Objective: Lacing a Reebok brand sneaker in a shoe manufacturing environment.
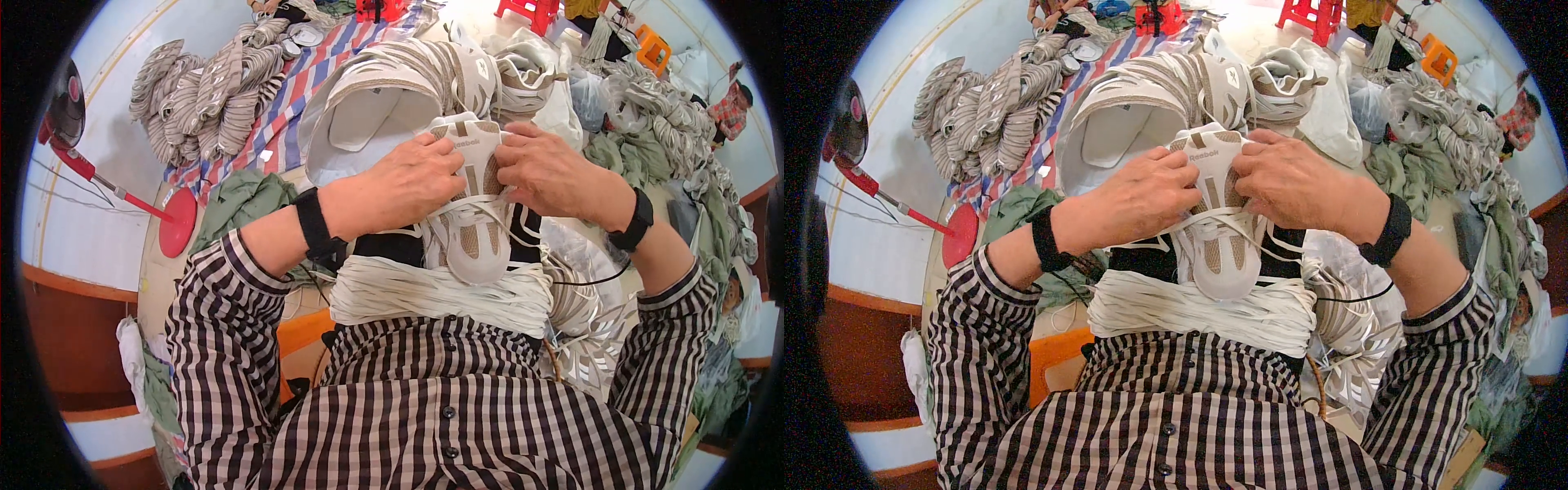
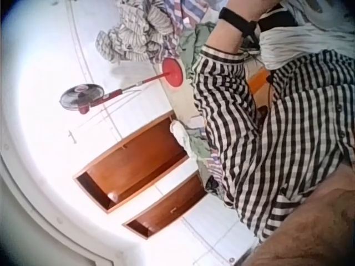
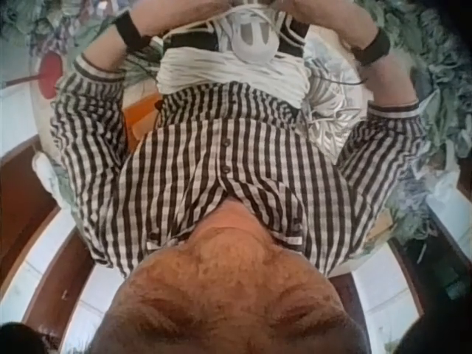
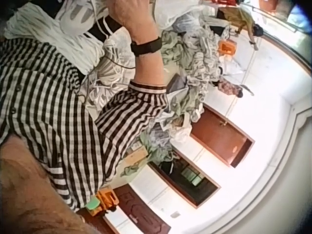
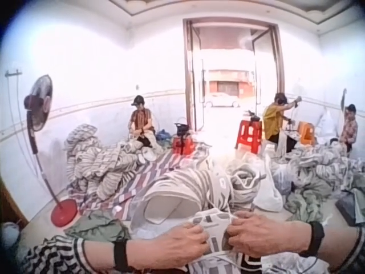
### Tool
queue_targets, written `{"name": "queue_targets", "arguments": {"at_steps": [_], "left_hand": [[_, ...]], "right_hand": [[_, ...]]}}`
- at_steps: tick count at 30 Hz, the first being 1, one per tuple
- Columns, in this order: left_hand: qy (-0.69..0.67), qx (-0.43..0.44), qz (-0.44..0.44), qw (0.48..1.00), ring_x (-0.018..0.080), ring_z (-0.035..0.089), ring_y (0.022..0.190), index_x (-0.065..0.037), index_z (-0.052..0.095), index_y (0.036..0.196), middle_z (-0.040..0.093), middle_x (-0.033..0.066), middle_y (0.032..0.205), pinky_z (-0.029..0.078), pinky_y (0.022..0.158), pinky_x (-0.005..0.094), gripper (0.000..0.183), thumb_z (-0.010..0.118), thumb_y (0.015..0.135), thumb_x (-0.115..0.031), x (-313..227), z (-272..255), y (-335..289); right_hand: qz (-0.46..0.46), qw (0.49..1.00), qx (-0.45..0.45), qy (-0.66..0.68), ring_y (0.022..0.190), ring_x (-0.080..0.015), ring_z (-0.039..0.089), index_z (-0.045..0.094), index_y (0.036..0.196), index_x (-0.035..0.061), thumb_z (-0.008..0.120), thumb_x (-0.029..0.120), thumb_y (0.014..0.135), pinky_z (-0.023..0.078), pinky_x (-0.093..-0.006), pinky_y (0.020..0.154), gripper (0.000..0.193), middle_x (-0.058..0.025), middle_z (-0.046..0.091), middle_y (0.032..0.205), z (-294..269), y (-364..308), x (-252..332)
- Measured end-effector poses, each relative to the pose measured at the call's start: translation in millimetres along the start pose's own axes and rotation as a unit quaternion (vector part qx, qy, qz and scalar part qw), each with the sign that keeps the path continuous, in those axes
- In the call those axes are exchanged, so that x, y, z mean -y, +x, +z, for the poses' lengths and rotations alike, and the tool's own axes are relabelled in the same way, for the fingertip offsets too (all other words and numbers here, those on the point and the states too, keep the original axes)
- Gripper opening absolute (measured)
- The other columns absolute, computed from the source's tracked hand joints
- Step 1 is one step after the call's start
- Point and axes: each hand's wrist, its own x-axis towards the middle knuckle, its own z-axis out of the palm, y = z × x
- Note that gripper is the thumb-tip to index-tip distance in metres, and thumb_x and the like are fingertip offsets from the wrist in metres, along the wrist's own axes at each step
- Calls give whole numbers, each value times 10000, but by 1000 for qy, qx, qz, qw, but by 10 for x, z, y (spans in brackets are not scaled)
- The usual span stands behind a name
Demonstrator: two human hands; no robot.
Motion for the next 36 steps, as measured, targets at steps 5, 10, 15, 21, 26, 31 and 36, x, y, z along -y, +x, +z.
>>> {"name": "queue_targets", "arguments": {"at_steps": [5,10,15,21,26,31,36], "left_hand": [[-19,20,22,999,221,526,903,-81,619,748,543,60,858,428,791,342,46,627,733,-125,29,60,31],[-50,50,17,997,231,533,901,-74,629,736,543,63,855,431,790,355,61,648,718,-130,63,49,22],[-74,74,-12,994,242,530,928,-75,644,750,541,65,863,426,811,385,122,719,682,-142,67,53,35],[-90,90,-41,991,262,517,951,-51,648,746,535,80,876,423,823,396,98,694,714,-132,45,-3,22],[-76,100,-126,984,277,527,926,-33,657,713,569,96,849,417,829,417,107,624,734,-133,-84,59,129],[-20,92,-184,978,300,551,940,-38,693,728,642,120,842,393,835,413,112,598,714,-96,-215,175,188],[-67,41,-207,975,294,532,906,-14,653,681,601,123,830,389,834,412,147,605,737,-141,-175,212,134]], "right_hand": [[-10,999,52,-5,957,-256,559,618,701,42,644,89,696,470,-376,847,54,-77,578,871,-25,40,-41],[-39,997,60,-9,960,-258,559,613,729,34,606,87,712,487,-361,800,56,-88,568,892,-17,68,-20],[-45,994,91,-49,961,-245,557,595,789,31,573,110,749,490,-351,794,92,-84,548,964,-70,5,-13],[-69,995,66,-26,917,-254,561,615,741,26,586,100,737,478,-354,806,79,-88,560,911,-13,53,-58],[24,999,22,-26,890,-260,569,638,721,36,612,74,692,452,-363,822,54,-83,572,865,142,74,48],[114,990,25,-77,879,-264,572,635,684,56,614,55,656,429,-367,795,36,-84,576,819,303,102,130],[153,987,-53,-12,832,-314,579,580,746,33,575,86,754,422,-409,754,55,-143,589,786,336,145,137]]}}
